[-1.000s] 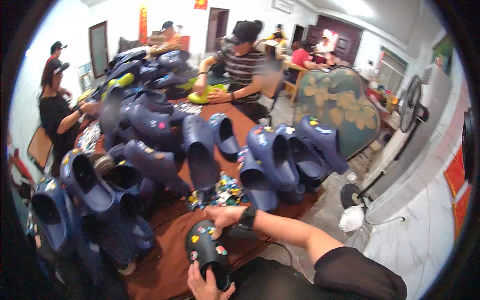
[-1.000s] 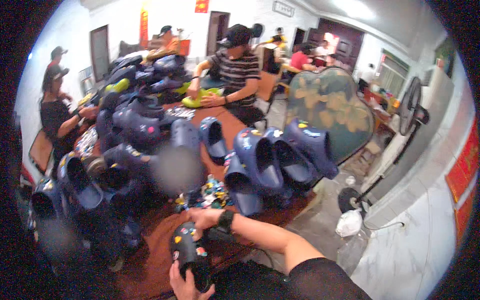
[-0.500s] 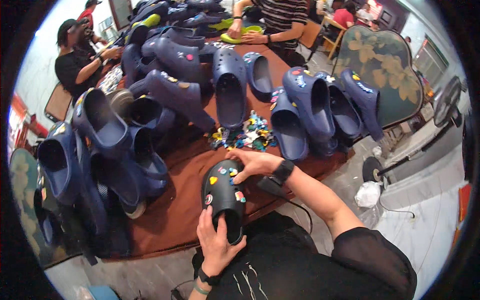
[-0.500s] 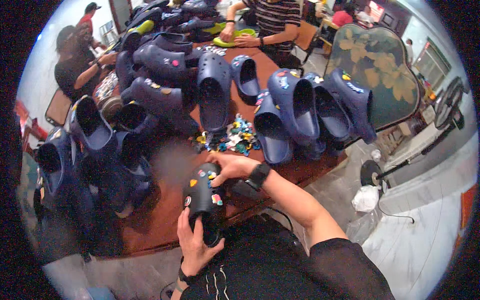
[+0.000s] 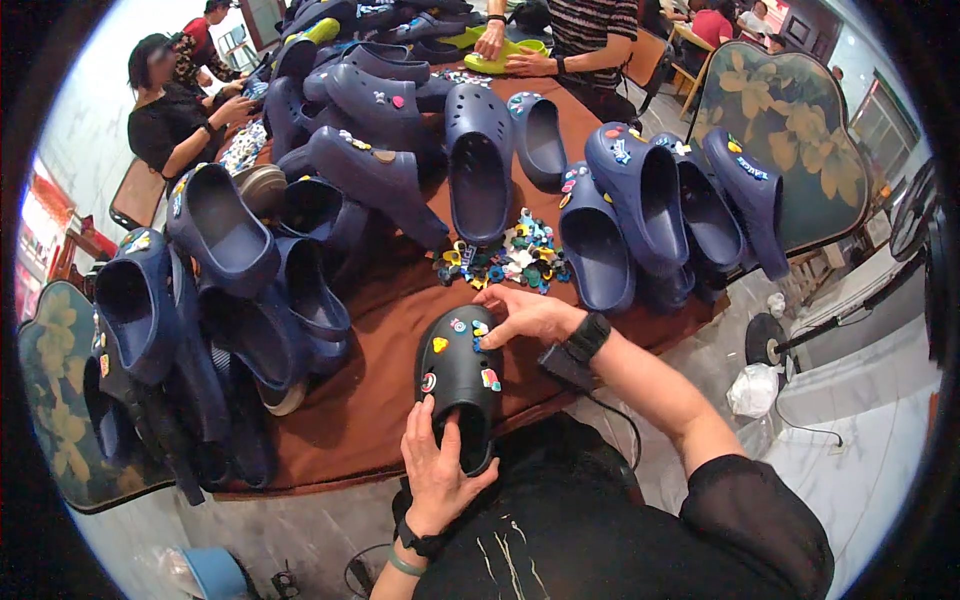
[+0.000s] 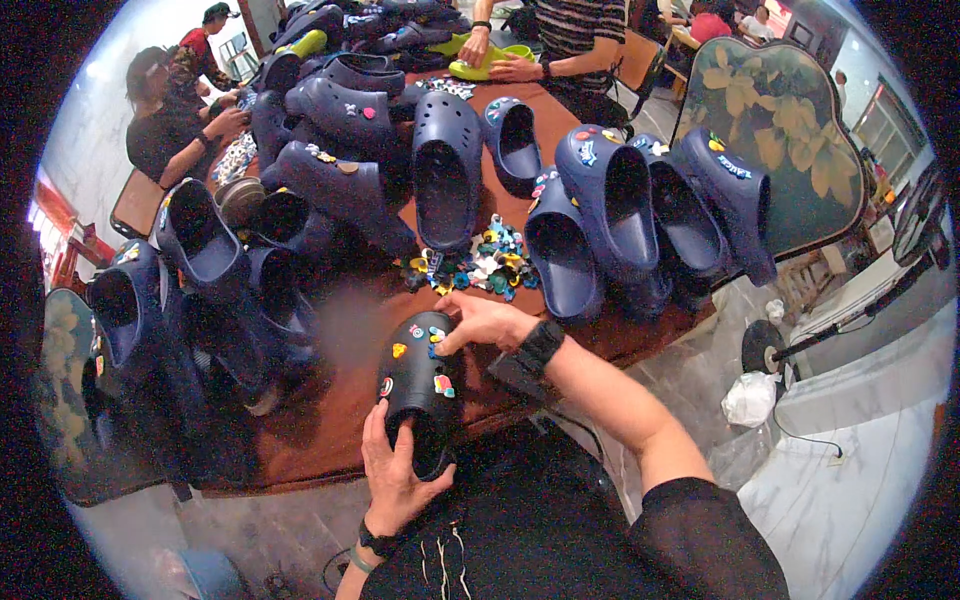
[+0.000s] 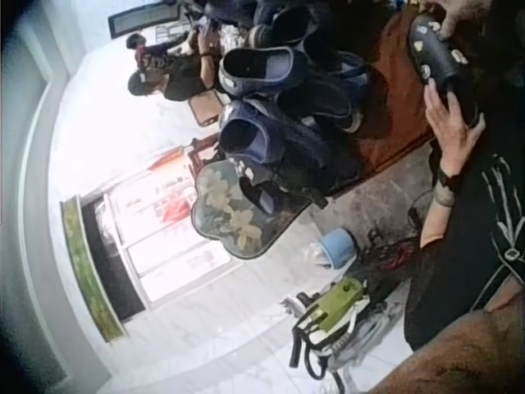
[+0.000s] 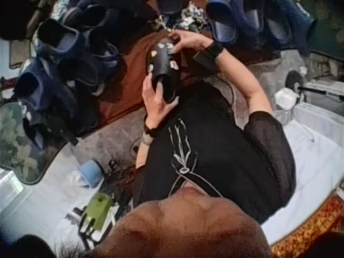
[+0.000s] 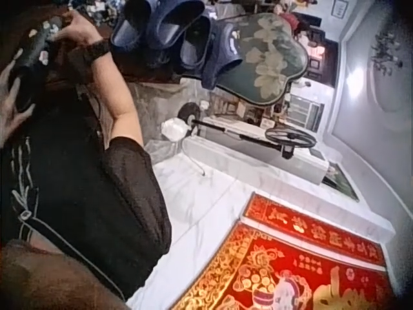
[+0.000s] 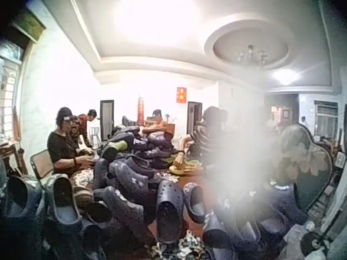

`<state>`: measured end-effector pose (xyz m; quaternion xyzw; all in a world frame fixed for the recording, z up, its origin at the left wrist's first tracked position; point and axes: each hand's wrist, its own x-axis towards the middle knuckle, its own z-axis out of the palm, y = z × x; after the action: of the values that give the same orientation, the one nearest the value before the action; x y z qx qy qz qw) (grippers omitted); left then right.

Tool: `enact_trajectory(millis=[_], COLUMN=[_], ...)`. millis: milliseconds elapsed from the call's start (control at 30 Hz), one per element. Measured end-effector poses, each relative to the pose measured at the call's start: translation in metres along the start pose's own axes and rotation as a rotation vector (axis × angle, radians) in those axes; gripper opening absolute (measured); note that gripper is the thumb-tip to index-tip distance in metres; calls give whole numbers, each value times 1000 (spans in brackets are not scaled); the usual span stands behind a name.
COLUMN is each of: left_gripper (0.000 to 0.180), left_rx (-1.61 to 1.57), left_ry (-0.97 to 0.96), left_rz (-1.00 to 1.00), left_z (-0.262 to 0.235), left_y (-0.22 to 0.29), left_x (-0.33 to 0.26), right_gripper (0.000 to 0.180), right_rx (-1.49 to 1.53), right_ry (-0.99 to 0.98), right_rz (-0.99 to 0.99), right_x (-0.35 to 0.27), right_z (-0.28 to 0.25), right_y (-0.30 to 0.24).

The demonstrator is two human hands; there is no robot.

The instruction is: The person is assembling decorative charms onto clogs at a manufacturing or processing station.

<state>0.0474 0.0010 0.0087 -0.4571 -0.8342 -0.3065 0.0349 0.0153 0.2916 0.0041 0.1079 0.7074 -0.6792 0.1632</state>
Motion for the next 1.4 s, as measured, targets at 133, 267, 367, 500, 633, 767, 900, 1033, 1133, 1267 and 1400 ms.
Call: enact_trajectory(millis=[133, 267, 367, 500, 633, 767, 900, 1033, 1133, 1267, 1400], left_gripper=[82, 80, 76, 87, 88, 89, 90, 91, 92, 91, 89], left_rx=[0, -41, -43, -88, -82, -85, -73, -68, -63, -74, -57], left_ry=[0, 5, -8, 68, 58, 74, 96, 99, 97, 79, 35], left_rz=[9, 11, 1, 78, 92, 135, 158, 162, 142, 133, 90], left_z=[3, 1, 0, -3, -8, -7, -4, -2, -2, -1, -2], left_y=[-2, -1, -1, -4, -1, 1, 1, 0, -2, -5, -4], left_x=[5, 8, 10, 5, 4, 6, 7, 5, 2, -2, -2], right_gripper=[83, 82, 38, 83, 81, 83, 92, 99, 96, 90, 87], right_rx=[-293, -646, -878, -614, -190, 166, 266, 282, 192, 294, 412], right_ry=[-4, -124, -213, -92, -80, -235, -253, -248, -254, -263, -247], right_rz=[65, 139, -47, -110, -61, -58, -51, -24, -62, -73, 23], right_x=[21, 23, 37, 53, 25, 4, 12, 18, 18, 6, 0], right_z=[-10, -10, -15, 3, 2, 1, 2, -5, -5, -1, 2], right_y=[-17, -58, -34, -9, -12, -7, 13, 24, 17, 7, 1])
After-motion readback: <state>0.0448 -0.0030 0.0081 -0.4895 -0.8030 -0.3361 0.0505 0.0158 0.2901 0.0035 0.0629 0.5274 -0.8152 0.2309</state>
